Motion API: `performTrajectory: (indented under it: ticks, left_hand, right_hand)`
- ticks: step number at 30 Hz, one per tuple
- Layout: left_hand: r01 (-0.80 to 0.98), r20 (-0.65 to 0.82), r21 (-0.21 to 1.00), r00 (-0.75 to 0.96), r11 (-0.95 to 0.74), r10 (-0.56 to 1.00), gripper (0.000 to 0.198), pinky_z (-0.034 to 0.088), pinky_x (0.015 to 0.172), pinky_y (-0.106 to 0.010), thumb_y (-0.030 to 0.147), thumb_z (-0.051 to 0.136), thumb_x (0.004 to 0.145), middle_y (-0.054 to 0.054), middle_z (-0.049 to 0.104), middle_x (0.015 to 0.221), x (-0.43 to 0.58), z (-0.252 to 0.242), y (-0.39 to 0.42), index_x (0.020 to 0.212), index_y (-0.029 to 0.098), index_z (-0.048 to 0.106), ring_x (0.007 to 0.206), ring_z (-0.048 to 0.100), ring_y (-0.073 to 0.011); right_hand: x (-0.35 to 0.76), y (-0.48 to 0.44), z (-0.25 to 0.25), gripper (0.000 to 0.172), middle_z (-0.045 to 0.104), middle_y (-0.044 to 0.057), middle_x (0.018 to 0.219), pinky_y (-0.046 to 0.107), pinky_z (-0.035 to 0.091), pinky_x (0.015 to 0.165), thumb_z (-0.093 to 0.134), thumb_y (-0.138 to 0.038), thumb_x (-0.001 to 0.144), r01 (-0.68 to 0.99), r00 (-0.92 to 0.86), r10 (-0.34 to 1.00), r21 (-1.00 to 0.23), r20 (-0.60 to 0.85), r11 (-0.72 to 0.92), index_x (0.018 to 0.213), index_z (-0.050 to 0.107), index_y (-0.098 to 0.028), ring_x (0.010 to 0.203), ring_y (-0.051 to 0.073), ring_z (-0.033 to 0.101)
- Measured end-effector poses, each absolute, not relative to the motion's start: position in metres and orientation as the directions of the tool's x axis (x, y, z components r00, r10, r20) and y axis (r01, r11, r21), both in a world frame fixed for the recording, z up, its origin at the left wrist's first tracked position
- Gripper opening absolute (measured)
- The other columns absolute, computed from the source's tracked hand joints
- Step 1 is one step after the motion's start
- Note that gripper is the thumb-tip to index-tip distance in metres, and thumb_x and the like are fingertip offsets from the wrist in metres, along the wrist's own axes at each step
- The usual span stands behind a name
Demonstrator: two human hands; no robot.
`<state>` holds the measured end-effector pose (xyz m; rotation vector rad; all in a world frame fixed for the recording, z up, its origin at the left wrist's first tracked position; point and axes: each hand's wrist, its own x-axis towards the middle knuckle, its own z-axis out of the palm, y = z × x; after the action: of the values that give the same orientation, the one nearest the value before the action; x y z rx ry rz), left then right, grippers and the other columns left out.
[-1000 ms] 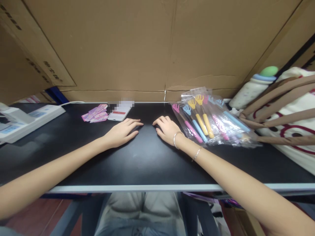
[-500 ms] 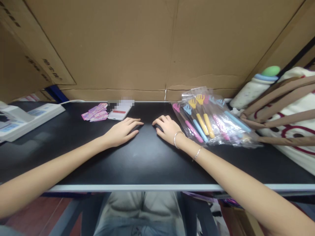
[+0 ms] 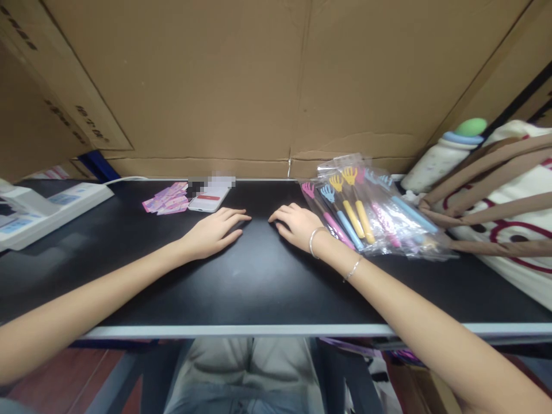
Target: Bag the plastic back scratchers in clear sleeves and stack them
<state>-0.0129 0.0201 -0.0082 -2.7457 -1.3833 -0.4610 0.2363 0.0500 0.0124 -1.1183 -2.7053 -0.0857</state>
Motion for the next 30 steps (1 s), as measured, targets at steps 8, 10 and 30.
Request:
performTrajectory:
  ticks: [8,10,30]
  left_hand:
    - [0.792,0.283,0.103,0.557,-0.602,0.781,0.038,0.040,0.105,-0.038,0.032,0.038,0.095,-0.010,0.052,0.135,-0.012,-0.008,0.020,0.127,0.017,0.051,0.124,0.047,-0.0219]
    - [0.791,0.282,0.104,0.557,-0.602,0.781,0.038,0.039,0.105,-0.038,0.032,0.038,0.095,-0.010,0.052,0.135,-0.012,-0.008,0.019,0.128,0.017,0.051,0.125,0.047,-0.0220]
    - [0.781,0.307,0.095,0.567,-0.618,0.764,0.038,0.040,0.105,-0.039,0.033,0.038,0.095,-0.010,0.053,0.133,-0.013,-0.009,0.021,0.127,0.018,0.051,0.123,0.047,-0.0218]
  right_hand:
    - [0.273,0.066,0.035,0.038,0.067,0.012,0.110,0.044,0.046,0.087,0.040,-0.034,0.090,0.863,-0.506,0.821,0.144,0.266,0.485,0.116,0.062,-0.018,0.105,0.029,0.055]
    - [0.284,0.072,0.034,0.046,0.063,0.018,0.118,0.050,0.044,0.090,0.043,-0.042,0.089,0.894,-0.437,0.874,0.211,0.211,0.396,0.122,0.059,-0.015,0.110,0.034,0.053]
    - [0.269,0.058,0.023,0.046,0.063,0.013,0.120,0.044,0.047,0.082,0.039,-0.043,0.092,0.817,-0.573,0.812,0.144,0.107,0.558,0.128,0.056,-0.020,0.105,0.030,0.060]
